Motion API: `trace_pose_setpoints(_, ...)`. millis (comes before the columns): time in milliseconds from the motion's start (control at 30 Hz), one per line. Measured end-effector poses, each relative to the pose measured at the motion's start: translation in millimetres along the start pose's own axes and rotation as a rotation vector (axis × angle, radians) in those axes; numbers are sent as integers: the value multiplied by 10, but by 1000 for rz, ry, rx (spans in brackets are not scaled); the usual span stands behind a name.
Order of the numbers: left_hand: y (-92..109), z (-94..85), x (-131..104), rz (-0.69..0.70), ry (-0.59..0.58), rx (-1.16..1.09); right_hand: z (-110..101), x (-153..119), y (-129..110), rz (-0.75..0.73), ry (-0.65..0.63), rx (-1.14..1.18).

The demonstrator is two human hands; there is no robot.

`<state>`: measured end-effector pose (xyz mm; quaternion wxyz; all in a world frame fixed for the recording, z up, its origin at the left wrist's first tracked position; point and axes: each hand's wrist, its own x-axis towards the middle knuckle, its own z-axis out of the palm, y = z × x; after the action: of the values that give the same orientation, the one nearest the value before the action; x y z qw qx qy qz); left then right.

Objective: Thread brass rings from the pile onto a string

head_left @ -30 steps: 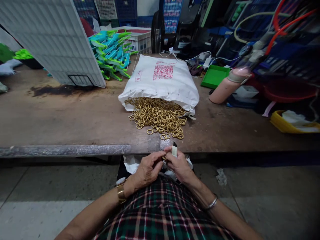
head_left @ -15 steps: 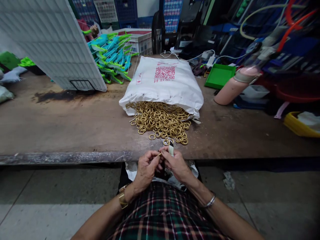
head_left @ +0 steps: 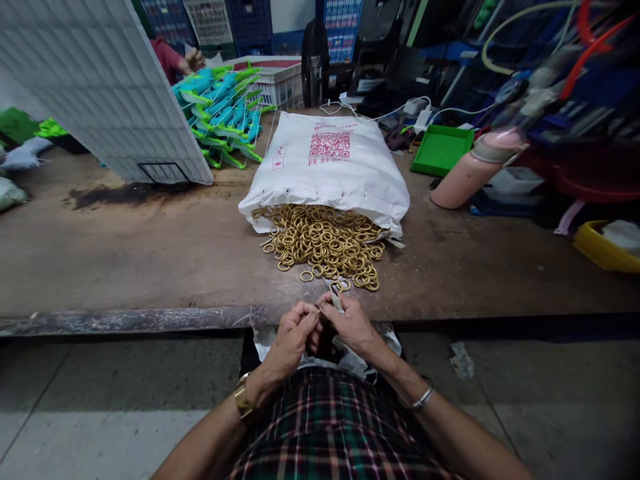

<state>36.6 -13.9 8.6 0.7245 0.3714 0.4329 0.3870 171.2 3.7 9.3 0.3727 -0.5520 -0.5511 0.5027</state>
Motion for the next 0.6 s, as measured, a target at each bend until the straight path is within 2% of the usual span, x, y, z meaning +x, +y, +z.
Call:
trace_pose_setpoints(100, 10, 24, -12, -25, -16, -147, -9, 24, 24, 14, 10, 0)
trace_pose_setpoints(233, 58, 73, -5, -37, 0, -257, -24, 12, 61, -45, 75, -188)
trace_pose_setpoints(400, 54, 60, 43, 4, 42, -233, -20, -58, 64, -177, -52, -495)
trace_pose_setpoints(600, -7, -2, 59, 48, 33, -176, -4, -57, 57, -166, -102, -622)
